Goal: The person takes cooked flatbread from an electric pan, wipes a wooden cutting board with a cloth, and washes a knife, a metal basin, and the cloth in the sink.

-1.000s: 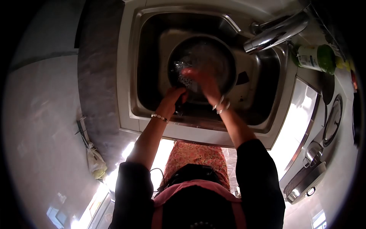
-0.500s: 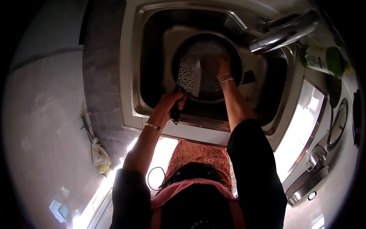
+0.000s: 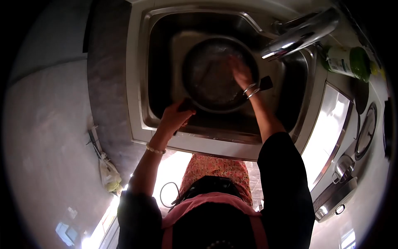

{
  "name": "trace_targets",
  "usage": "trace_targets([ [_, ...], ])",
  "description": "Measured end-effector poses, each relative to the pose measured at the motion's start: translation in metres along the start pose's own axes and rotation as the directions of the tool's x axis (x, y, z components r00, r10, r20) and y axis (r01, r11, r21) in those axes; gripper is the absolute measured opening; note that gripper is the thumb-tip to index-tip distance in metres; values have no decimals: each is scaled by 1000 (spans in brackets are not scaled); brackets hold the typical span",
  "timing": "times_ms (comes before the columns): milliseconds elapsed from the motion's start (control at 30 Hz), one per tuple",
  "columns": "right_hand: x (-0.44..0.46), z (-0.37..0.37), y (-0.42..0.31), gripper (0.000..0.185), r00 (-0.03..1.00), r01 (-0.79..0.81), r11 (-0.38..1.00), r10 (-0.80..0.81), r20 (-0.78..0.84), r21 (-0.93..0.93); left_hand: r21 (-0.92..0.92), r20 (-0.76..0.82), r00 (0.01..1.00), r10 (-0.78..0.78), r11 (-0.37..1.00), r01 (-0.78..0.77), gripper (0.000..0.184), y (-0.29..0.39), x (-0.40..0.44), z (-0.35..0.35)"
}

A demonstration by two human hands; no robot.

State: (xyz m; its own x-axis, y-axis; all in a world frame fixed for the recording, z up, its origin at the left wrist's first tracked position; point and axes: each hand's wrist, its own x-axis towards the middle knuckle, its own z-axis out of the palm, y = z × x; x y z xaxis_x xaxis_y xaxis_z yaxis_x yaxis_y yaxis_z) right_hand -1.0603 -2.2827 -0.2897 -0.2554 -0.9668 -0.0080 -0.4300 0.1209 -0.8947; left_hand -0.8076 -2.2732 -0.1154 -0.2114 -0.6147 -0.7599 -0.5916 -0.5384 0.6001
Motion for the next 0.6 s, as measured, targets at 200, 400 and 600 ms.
trace_targets([
  [200,-8,30,36,29,824,-348,817,500,-265,461,888,-51,773,633,383,-255,37,-3,-12,-7],
  [400,-45,32,-103,25,917,-393,204,155,367,896,947,81,805,587,206,-245,34,-7,9,-6],
  [600,-35,31,-140,28,852,496,868,-490,184,17,940,57,828,557,251,-233,30,19,-1,9],
])
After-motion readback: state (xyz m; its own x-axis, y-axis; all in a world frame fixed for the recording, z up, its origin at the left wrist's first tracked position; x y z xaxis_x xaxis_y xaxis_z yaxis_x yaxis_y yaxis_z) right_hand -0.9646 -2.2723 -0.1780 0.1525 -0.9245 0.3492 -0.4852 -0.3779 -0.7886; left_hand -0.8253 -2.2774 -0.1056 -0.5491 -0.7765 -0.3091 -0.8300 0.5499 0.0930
